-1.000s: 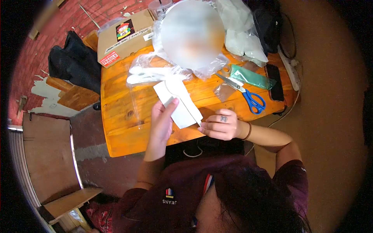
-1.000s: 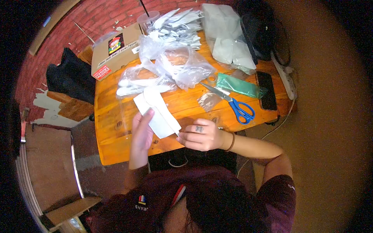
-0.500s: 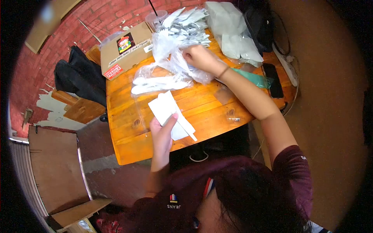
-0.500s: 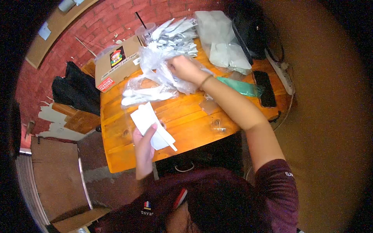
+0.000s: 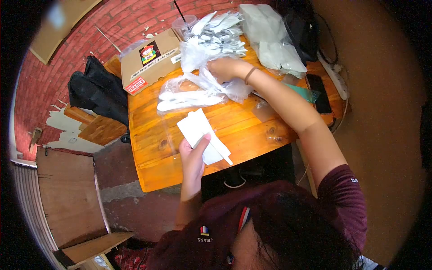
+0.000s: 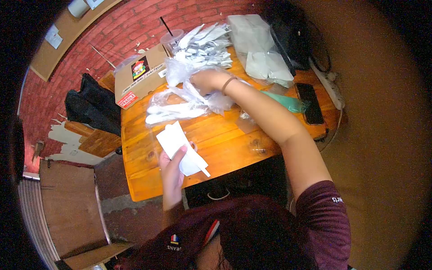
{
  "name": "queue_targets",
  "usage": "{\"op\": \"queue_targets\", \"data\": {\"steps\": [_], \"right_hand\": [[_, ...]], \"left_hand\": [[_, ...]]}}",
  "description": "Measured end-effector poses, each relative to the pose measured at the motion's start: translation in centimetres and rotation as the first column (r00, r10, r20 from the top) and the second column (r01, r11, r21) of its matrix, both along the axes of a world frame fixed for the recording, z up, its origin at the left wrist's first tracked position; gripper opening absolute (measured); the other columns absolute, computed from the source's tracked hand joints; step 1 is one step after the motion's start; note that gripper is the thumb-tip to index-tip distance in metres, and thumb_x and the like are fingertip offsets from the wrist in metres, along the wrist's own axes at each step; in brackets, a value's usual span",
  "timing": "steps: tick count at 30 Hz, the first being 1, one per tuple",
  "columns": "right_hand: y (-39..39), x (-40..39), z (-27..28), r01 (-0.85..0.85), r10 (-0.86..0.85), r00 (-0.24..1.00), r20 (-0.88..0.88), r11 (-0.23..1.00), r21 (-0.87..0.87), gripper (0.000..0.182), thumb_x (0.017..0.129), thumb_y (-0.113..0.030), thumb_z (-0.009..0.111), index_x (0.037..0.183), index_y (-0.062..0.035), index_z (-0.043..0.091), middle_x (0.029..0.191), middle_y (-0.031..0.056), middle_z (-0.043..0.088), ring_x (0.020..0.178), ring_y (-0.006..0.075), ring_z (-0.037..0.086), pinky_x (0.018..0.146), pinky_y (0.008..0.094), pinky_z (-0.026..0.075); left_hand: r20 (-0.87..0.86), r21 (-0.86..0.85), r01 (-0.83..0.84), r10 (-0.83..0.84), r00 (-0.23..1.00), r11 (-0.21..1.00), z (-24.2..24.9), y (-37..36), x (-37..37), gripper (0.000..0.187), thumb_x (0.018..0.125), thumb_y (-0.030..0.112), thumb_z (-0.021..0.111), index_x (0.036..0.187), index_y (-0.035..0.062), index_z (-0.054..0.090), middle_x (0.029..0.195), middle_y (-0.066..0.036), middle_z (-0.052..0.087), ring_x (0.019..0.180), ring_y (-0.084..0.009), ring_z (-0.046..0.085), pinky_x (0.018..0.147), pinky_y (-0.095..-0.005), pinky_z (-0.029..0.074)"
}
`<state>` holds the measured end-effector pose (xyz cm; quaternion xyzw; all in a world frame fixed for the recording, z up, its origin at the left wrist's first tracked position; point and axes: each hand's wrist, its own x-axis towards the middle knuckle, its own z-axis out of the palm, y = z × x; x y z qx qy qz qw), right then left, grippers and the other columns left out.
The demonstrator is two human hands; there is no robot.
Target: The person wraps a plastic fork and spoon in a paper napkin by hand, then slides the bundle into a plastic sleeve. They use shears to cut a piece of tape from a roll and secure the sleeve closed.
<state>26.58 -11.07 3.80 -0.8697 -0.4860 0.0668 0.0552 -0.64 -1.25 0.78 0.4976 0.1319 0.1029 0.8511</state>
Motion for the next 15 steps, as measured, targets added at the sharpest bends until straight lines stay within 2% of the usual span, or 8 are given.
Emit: {"op": "queue_targets", "data": {"steps": [1, 4, 7, 10, 13, 15], "right_hand": [[-0.1, -0.3, 0.3, 0.014, -0.014, 1.000, -0.016, 1.000, -0.010, 0.034, 0.067, -0.014, 0.063, 0.100, -0.0048, 0.061, 0.095, 0.0185, 0.064, 0.088, 0.0347, 0.061, 0.076, 0.0420, 0.048], [-0.5, 0.5, -0.2, -0.082, 0.082, 0.997, -0.011, 0.997, 0.010, 0.038, 0.069, -0.015, 0.065, 0.105, -0.0061, 0.057, 0.096, 0.0180, 0.064, 0.090, 0.0352, 0.061, 0.077, 0.0425, 0.048], [-1.0, 1.0, -1.8, -0.125, 0.120, 0.992, 0.036, 0.975, 0.183, 0.036, 0.069, -0.013, 0.064, 0.103, -0.0071, 0.056, 0.094, 0.0179, 0.064, 0.089, 0.0354, 0.061, 0.077, 0.0426, 0.047], [-1.7, 0.1, -0.4, -0.116, 0.106, 0.992, 0.069, 0.979, 0.167, 0.035, 0.069, -0.011, 0.063, 0.104, -0.0088, 0.057, 0.093, 0.0175, 0.064, 0.087, 0.0351, 0.061, 0.077, 0.0426, 0.047], [-2.3, 0.1, 1.1, -0.072, 0.069, 0.997, 0.019, 0.976, 0.206, 0.033, 0.069, -0.008, 0.061, 0.102, -0.0092, 0.060, 0.089, 0.0168, 0.064, 0.084, 0.0343, 0.061, 0.074, 0.0417, 0.048], [-2.8, -0.1, 1.8, -0.097, 0.082, 0.995, 0.060, 0.940, 0.327, 0.031, 0.069, -0.010, 0.063, 0.100, -0.0070, 0.061, 0.079, 0.0151, 0.063, 0.075, 0.0319, 0.061, 0.068, 0.0392, 0.049]], "left_hand": [[0.000, 0.007, 0.014, -0.014, 1.000, 1.000, 0.0, -0.1, 0.0, 0.024, 0.082, 0.000, 0.062, 0.104, -0.0054, 0.056, 0.096, -0.013, 0.064, 0.087, -0.0178, 0.064, 0.076, -0.0293, 0.051], [0.004, 0.032, 0.021, -0.021, 1.000, 0.999, 0.1, -0.2, 0.0, 0.024, 0.082, 0.000, 0.062, 0.105, -0.0051, 0.056, 0.097, -0.013, 0.064, 0.088, -0.0176, 0.063, 0.076, -0.0294, 0.051], [0.016, 0.039, 0.022, -0.023, 1.000, 0.999, -0.2, -0.1, -0.1, 0.024, 0.082, 0.001, 0.062, 0.105, -0.0048, 0.056, 0.096, -0.013, 0.064, 0.086, -0.0169, 0.063, 0.075, -0.0289, 0.051], [0.024, 0.051, 0.029, -0.030, 0.999, 0.998, -0.1, 0.0, -0.2, 0.023, 0.082, 0.001, 0.062, 0.104, -0.0044, 0.057, 0.096, -0.013, 0.065, 0.085, -0.0162, 0.063, 0.074, -0.0280, 0.051], [-0.004, 0.053, 0.021, -0.021, 1.000, 0.998, 0.0, 0.1, -0.3, 0.023, 0.082, 0.002, 0.062, 0.104, -0.0040, 0.057, 0.095, -0.013, 0.065, 0.084, -0.0155, 0.063, 0.074, -0.0274, 0.051], [-0.005, 0.063, 0.014, -0.014, 1.000, 0.998, 0.1, 0.3, -0.3, 0.023, 0.083, 0.002, 0.062, 0.104, -0.0041, 0.056, 0.095, -0.013, 0.065, 0.084, -0.0156, 0.063, 0.074, -0.0275, 0.051]]}}
